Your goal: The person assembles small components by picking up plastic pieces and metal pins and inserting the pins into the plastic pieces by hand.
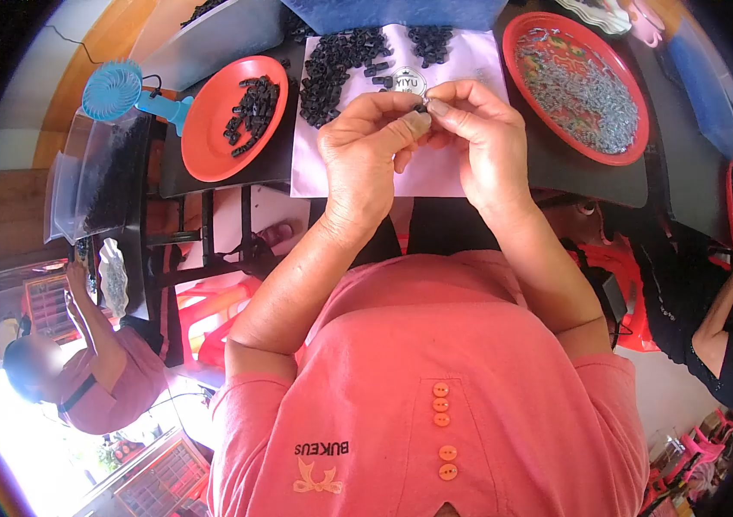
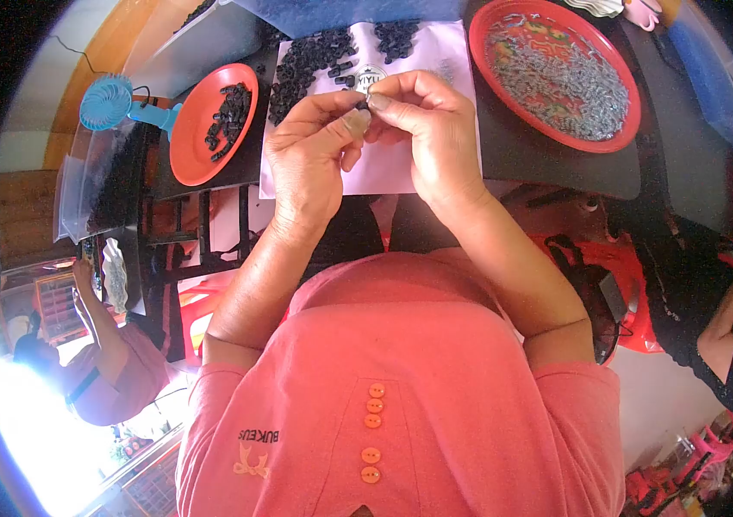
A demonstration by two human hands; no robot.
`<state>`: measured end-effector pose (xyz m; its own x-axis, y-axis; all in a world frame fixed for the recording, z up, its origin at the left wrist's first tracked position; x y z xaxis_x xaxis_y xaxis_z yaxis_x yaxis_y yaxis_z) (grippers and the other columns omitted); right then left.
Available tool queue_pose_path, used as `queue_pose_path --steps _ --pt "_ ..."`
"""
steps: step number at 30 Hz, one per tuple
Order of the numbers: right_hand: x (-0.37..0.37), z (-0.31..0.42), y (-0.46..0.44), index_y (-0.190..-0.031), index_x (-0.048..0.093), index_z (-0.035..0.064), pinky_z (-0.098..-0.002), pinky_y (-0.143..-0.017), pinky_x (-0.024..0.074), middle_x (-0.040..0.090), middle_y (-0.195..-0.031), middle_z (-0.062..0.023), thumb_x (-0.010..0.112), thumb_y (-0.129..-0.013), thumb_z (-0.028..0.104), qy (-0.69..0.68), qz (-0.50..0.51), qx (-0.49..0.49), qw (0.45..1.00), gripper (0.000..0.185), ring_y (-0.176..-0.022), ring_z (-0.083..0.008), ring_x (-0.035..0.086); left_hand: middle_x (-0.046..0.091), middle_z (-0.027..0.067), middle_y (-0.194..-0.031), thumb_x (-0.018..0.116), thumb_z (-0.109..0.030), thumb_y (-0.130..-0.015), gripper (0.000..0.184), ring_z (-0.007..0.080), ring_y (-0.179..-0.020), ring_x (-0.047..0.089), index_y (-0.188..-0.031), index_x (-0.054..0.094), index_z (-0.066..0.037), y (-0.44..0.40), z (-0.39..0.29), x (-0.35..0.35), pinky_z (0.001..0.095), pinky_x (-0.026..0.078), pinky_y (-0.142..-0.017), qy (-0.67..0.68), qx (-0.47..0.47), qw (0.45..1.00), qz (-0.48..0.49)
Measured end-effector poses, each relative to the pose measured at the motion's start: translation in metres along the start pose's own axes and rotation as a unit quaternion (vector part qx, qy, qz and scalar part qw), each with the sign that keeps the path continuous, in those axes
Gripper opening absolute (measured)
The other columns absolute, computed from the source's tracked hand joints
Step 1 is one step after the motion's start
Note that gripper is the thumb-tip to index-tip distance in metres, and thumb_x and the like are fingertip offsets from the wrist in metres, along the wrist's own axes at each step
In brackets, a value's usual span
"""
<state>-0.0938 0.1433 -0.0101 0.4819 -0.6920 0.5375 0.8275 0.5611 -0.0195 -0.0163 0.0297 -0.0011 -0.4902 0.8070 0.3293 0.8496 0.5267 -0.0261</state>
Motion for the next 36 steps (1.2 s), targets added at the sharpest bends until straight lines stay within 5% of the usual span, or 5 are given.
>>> queue_pose_path --steps 5,15,19,25,36 --pt "0.004 -0.007 0.003 -0.094 0.065 0.0 -0.0248 -0.065 0.0496 0.067 -0.082 -0.0073 0.066 -0.088 0.005 -0.06 0.005 0.059 0.996 0.008 -0.069 -0.0146 0.063 0.065 0.0047 -0.076 0.07 -0.001 -0.085 0.011 0.0061 -0.06 0.052 -0.095 0.068 0.004 0.001 0.004 -0.005 0.0199 0.039 -0.052 -0.065 0.055 0.996 -0.037" --pt "0.003 0.026 -0.016 -0.093 0.065 0.0002 -0.0244 -0.073 0.048 0.066 -0.083 -0.0013 0.065 -0.086 0.001 0.325 0.159 -0.161 0.918 0.007 -0.077 -0.0083 0.059 0.066 0.0106 -0.08 0.068 0.001 -0.086 0.012 0.0117 -0.062 0.058 -0.096 0.063 0.007 0.002 -0.013 -0.014 0.021 0.042 -0.05 -0.053 -0.018 0.998 0.038" --pt "0.004 0.037 -0.02 -0.094 0.065 0.0008 -0.0264 -0.075 0.0485 0.066 -0.083 -0.0049 0.065 -0.083 0.001 0.396 0.215 -0.138 0.882 0.011 -0.079 -0.0105 0.061 0.066 0.0101 -0.08 0.067 -0.001 -0.087 0.014 0.0111 -0.062 0.058 -0.098 0.063 0.007 0.0 -0.006 -0.019 0.0204 0.041 -0.05 -0.025 -0.051 0.997 0.053" --pt "0.01 0.03 -0.013 -0.094 0.065 0.0031 -0.0318 -0.067 0.0498 0.063 -0.082 -0.0109 0.065 -0.081 -0.003 0.482 0.203 -0.337 0.783 0.015 -0.073 -0.0263 0.063 0.065 0.0109 -0.085 0.063 -0.004 -0.09 0.014 0.0129 -0.066 0.058 -0.1 0.062 0.006 0.001 -0.005 -0.021 0.0226 0.039 -0.052 0.057 -0.133 0.988 0.045" --pt "0.011 0.019 -0.009 -0.092 0.063 0.0013 -0.0338 -0.064 0.0494 0.06 -0.082 -0.0115 0.061 -0.073 -0.014 0.448 0.179 -0.371 0.794 0.024 -0.071 -0.0291 0.062 0.064 0.0107 -0.083 0.063 -0.003 -0.09 0.012 0.0119 -0.062 0.056 -0.097 0.062 0.006 0.003 -0.005 -0.019 0.0227 0.039 -0.051 0.044 -0.135 0.989 0.034"
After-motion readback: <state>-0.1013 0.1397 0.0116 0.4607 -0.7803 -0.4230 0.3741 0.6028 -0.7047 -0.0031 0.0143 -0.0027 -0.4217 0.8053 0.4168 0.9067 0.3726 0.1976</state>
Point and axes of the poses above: each hand's wrist, its own y-axis away from the middle knuckle, its own x-axis out of the palm, z = x × y, the point moved 2 cm from there along -y, towards the middle knuckle
